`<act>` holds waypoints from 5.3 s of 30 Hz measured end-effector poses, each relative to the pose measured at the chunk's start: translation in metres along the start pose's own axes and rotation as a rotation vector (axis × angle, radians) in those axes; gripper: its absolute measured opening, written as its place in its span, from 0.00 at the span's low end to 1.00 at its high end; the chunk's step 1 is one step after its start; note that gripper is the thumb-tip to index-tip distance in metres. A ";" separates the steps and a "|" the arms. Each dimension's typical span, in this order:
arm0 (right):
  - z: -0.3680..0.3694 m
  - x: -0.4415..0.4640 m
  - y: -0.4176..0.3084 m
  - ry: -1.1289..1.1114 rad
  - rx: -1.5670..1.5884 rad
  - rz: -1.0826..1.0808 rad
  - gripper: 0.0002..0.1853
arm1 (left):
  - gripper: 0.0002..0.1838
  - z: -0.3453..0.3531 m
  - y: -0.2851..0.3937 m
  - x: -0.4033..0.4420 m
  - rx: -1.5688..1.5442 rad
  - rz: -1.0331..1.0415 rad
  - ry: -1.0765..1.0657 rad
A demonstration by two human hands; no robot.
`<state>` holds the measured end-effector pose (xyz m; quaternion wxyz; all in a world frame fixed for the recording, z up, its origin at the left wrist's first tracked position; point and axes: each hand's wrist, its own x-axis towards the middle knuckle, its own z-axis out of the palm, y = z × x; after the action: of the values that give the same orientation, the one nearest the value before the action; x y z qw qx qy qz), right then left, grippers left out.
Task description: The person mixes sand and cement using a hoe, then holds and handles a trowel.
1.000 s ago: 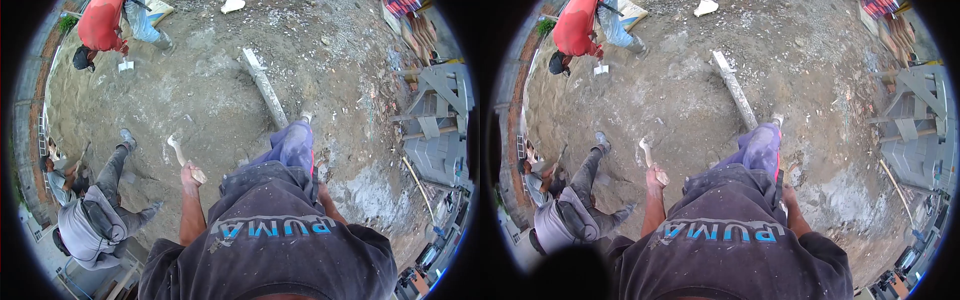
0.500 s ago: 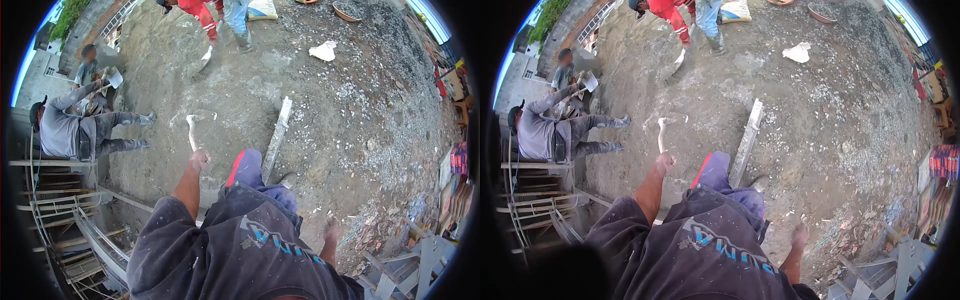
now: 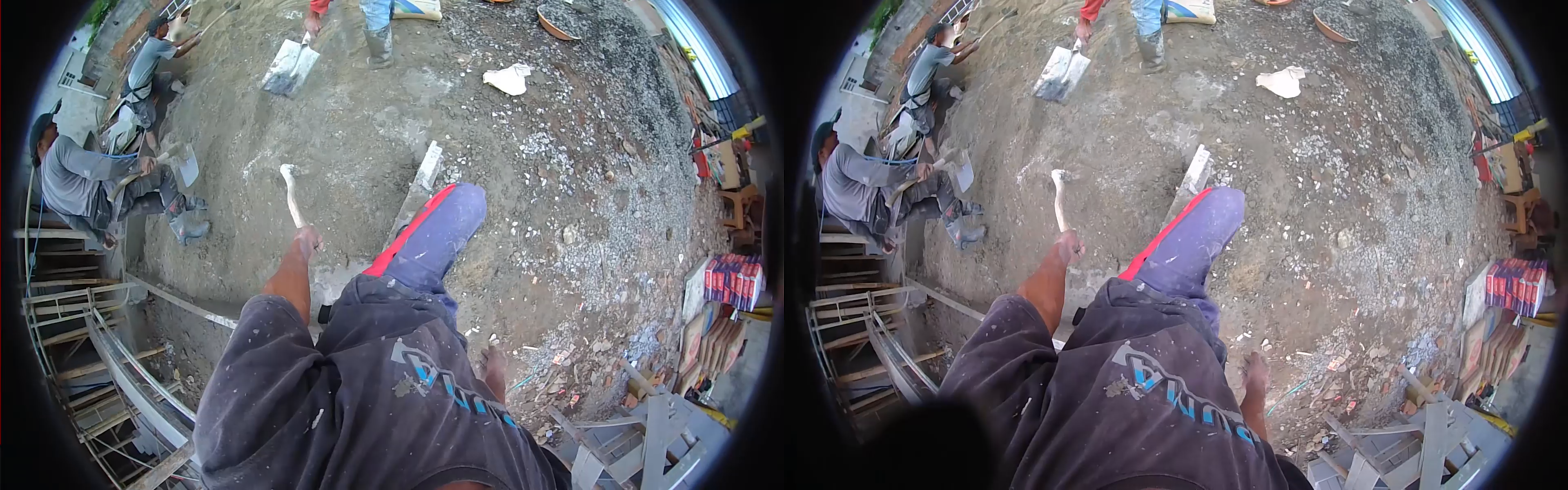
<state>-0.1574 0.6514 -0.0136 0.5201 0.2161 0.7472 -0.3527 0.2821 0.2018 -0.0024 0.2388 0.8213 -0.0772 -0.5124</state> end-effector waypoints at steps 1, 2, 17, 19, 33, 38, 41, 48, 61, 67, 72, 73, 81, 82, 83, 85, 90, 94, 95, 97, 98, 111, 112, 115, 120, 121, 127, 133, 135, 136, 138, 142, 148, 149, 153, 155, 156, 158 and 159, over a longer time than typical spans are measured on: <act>0.002 0.000 -0.005 0.000 0.026 -0.019 0.19 | 0.11 0.003 0.001 0.000 -0.019 -0.009 0.018; 0.002 -0.001 -0.007 0.001 0.050 -0.035 0.20 | 0.11 0.003 0.000 -0.001 -0.036 -0.022 0.037; -0.020 0.068 -0.114 -0.162 -1.079 -0.423 0.13 | 0.07 0.018 -0.022 0.024 0.017 0.164 -0.056; -0.009 0.079 -0.164 -0.198 -1.127 -0.444 0.13 | 0.07 0.020 -0.036 0.026 -0.239 0.080 -0.072; 0.179 0.036 -0.504 -0.200 -0.509 -0.595 0.09 | 0.07 0.089 0.089 -0.017 -0.593 -0.160 -0.036; 0.162 0.145 -0.501 -0.618 -0.777 -0.070 0.08 | 0.06 0.106 0.106 -0.090 -0.739 -0.140 -0.057; 0.195 0.166 -0.503 -0.700 -1.094 -0.042 0.07 | 0.07 0.146 0.077 -0.108 -0.821 -0.200 -0.095; 0.294 0.173 -0.597 -0.761 -1.214 -0.098 0.07 | 0.12 0.221 0.077 -0.099 -0.780 -0.250 -0.040; 0.505 0.139 -0.852 -0.713 -1.027 -0.616 0.10 | 0.05 0.260 0.131 -0.131 -1.003 -0.194 0.180; 0.470 0.149 -0.788 -0.630 -1.248 -0.353 0.05 | 0.08 0.275 0.124 -0.172 -1.053 -0.157 0.172; 0.411 0.248 -0.746 -1.174 -2.525 -1.758 0.07 | 0.04 0.301 0.085 -0.130 -1.178 -0.208 0.109; 0.397 0.262 -0.751 -1.144 -2.490 -1.783 0.07 | 0.04 0.305 0.084 -0.123 -1.220 -0.217 0.088; 0.355 0.243 -0.756 -0.992 -2.238 -1.912 0.06 | 0.06 0.273 0.143 -0.141 -1.288 -0.198 0.018; 0.352 0.232 -0.761 -0.974 -2.241 -1.900 0.06 | 0.06 0.278 0.146 -0.147 -1.301 -0.181 -0.021; 0.350 0.217 -0.763 -0.956 -2.251 -1.882 0.06 | 0.06 0.283 0.149 -0.157 -1.313 -0.166 -0.057; 0.348 0.187 -0.758 -0.936 -2.262 -1.870 0.07 | 0.07 0.295 0.147 -0.173 -1.359 -0.135 -0.096; 0.347 0.140 -0.722 -0.969 -2.236 -1.938 0.07 | 0.08 0.298 0.120 -0.177 -1.347 -0.194 -0.138; 0.347 0.124 -0.695 -0.997 -2.229 -1.876 0.08 | 0.06 0.332 0.092 -0.171 -1.203 -0.224 -0.160; 0.352 0.123 -0.688 -1.012 -2.219 -1.813 0.09 | 0.06 0.337 0.095 -0.178 -1.167 -0.233 -0.157; 0.351 0.120 -0.680 -1.002 -2.150 -1.622 0.11 | 0.04 0.342 0.096 -0.178 -1.104 -0.216 -0.176; 0.346 0.120 -0.680 -0.974 -2.088 -1.498 0.11 | 0.04 0.341 0.096 -0.177 -1.062 -0.218 -0.212; 0.296 0.146 -0.668 -0.703 -2.101 -1.539 0.07 | 0.06 0.337 0.109 -0.176 -0.396 -0.110 -0.288; 0.293 0.146 -0.668 -0.643 -2.265 -1.700 0.08 | 0.06 0.342 0.099 -0.156 -0.414 -0.109 -0.299; 0.288 0.152 -0.662 -0.570 -2.447 -1.643 0.09 | 0.08 0.348 0.073 -0.102 -0.071 -0.006 -0.316; 0.271 0.153 -0.667 -0.630 -2.295 -1.635 0.09 | 0.09 0.368 0.038 -0.030 -0.101 -0.104 -0.318; 0.267 0.151 -0.669 -0.618 -2.252 -1.650 0.09 | 0.09 0.367 0.045 -0.040 -0.140 -0.127 -0.296; 0.260 0.082 -0.663 -0.550 -2.062 -1.413 0.08 | 0.08 0.372 0.065 -0.063 -0.191 -0.029 -0.308; 0.256 0.132 -0.672 -0.712 -2.167 -1.628 0.12 | 0.08 0.359 0.081 -0.097 -0.228 -0.113 -0.263; 0.251 0.140 -0.667 -0.763 -2.003 -1.547 0.13 | 0.07 0.358 0.076 -0.090 -0.241 -0.115 -0.281; 0.249 0.144 -0.665 -0.785 -1.869 -1.453 0.14 | 0.06 0.362 0.068 -0.077 -0.270 -0.127 -0.298; 0.255 0.151 -0.670 -0.683 -2.143 -1.623 0.14 | 0.06 0.361 0.065 -0.077 -0.321 -0.152 -0.295; 0.259 0.159 -0.668 -0.711 -2.138 -1.731 0.15 | 0.05 0.352 0.072 -0.096 -0.361 -0.151 -0.245; 0.255 0.165 -0.663 -0.664 -2.165 -1.779 0.09 | 0.06 0.351 0.066 -0.089 -0.347 -0.107 -0.315; 0.253 0.167 -0.662 -0.663 -2.168 -1.772 0.08 | 0.07 0.352 0.064 -0.089 -0.330 -0.103 -0.317; 0.244 0.168 -0.658 -0.584 -2.156 -1.802 0.07 | 0.05 0.357 0.059 -0.081 -0.368 -0.115 -0.279; 0.239 0.175 -0.657 -0.599 -2.105 -1.834 0.07 | 0.05 0.355 0.062 -0.084 -0.371 -0.128 -0.277; 0.235 0.177 -0.655 -0.666 -1.983 -1.694 0.08 | 0.05 0.355 0.063 -0.084 -0.379 -0.130 -0.272; 0.229 0.180 -0.653 -0.789 -1.723 -1.460 0.09 | 0.06 0.356 0.063 -0.084 -0.400 -0.137 -0.262; 0.227 0.181 -0.652 -0.849 -1.583 -1.367 0.09 | 0.06 0.356 0.063 -0.085 -0.397 -0.127 -0.268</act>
<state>-0.5315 0.0436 -0.0326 0.4204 -0.7661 0.4848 -0.0355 -0.0626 0.0668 -0.0331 0.3505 0.6860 0.0456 -0.6360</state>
